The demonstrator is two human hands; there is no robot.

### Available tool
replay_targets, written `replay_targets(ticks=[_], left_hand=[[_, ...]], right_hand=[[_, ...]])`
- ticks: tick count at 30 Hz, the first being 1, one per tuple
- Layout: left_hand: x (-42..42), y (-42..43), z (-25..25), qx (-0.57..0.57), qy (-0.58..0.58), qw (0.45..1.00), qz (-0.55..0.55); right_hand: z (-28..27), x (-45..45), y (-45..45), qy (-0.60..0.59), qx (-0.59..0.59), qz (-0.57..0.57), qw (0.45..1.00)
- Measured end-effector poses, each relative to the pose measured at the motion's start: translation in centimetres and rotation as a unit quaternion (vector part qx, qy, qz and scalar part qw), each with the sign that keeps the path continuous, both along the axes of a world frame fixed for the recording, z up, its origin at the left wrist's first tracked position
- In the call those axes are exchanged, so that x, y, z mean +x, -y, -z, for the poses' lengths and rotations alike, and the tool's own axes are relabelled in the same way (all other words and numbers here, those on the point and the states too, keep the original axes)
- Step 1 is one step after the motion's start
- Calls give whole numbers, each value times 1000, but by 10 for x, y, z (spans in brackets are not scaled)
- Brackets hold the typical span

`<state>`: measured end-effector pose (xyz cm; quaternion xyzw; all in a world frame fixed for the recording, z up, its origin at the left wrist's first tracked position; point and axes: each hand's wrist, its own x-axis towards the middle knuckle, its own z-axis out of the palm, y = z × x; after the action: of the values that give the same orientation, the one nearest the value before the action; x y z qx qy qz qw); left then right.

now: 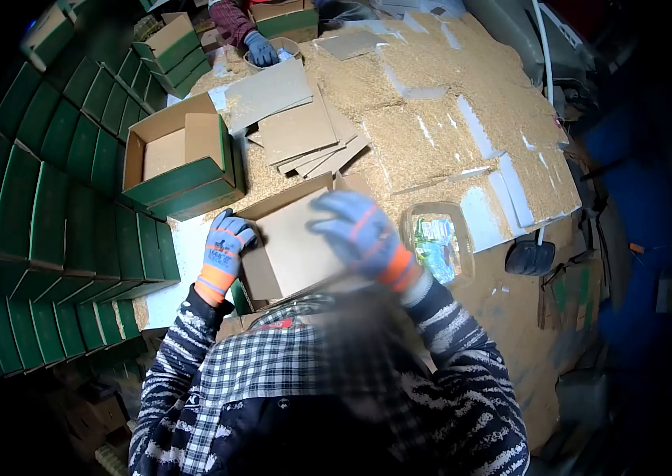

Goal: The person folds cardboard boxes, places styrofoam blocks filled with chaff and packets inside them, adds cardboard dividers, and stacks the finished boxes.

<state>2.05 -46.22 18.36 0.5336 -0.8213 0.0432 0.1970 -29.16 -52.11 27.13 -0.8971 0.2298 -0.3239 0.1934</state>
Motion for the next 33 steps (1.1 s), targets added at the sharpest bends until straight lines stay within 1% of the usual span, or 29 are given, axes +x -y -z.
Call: replay_targets(ticks=[1,2,4,5,6,7,8,9,10,11,12,13,14,15,17,18,19,20,21,23,24,25,26,27,29,30,31,32,33], left_hand=[[-5,0,-3,16,51,999,-11],[-7,-2,5,25,96,995,-7],[-4,-4,40,68,215,974,22],[-6,-3,30,165,229,959,20],[1,-2,19,203,177,962,52],[7,-5,3,245,124,958,84],[13,-11,-13,244,-7,964,108],[17,-15,-33,239,-137,953,130],[20,-21,-53,197,-255,942,97],[31,-36,-31,140,-402,904,-33],[36,-46,-12,152,-507,845,-77],[40,-53,7,161,-603,772,-120],[41,-61,24,168,-688,687,-161],[35,-71,44,298,-713,607,-185],[10,-73,86,370,-698,568,-232],[-4,-69,110,395,-687,551,-262],[-22,-61,102,352,-677,593,-259],[-40,-52,94,306,-662,634,-257],[-40,-49,121,271,-649,659,-266],[-46,-53,107,238,-592,696,-330],[-42,-57,123,246,-612,677,-326],[-34,-65,139,252,-630,660,-323],[-34,-66,138,268,-631,644,-341],[-30,-61,112,280,-727,579,-242],[-23,-48,57,329,-865,374,-61],[-10,-35,42,237,-730,639,-56],[4,-23,0,194,-746,636,-24],[25,-12,-9,96,-763,639,-16],[50,-1,-29,-23,-697,708,-108]], right_hand=[[8,18,-5,-125,2,-48,991],[42,29,-2,-245,-13,-88,965],[87,34,11,-357,23,-117,927],[94,35,18,-410,39,-129,902],[90,35,24,-427,65,-142,891],[81,30,25,-362,60,-125,922],[71,22,24,-294,58,-106,948],[64,13,26,-225,54,-85,969],[62,3,28,-107,97,-22,989],[61,-7,31,13,138,41,990],[60,-20,34,131,177,103,970],[59,-34,42,115,215,122,962],[70,-39,47,188,370,73,907],[92,-42,52,256,511,22,820],[145,-46,57,144,598,-6,789],[178,-42,63,31,566,-13,824],[159,-21,56,-73,509,-5,857],[160,-6,53,-55,496,24,866],[162,2,50,-38,481,52,874],[163,-4,40,11,468,51,882],[162,-3,40,35,458,42,887],[163,1,37,46,381,24,923],[164,5,32,82,390,46,916],[159,8,29,116,400,68,907],[113,13,32,189,453,92,867],[94,12,42,231,451,116,854],[73,10,50,271,450,142,839],[42,14,55,294,417,130,850],[26,16,70,283,360,126,880]])
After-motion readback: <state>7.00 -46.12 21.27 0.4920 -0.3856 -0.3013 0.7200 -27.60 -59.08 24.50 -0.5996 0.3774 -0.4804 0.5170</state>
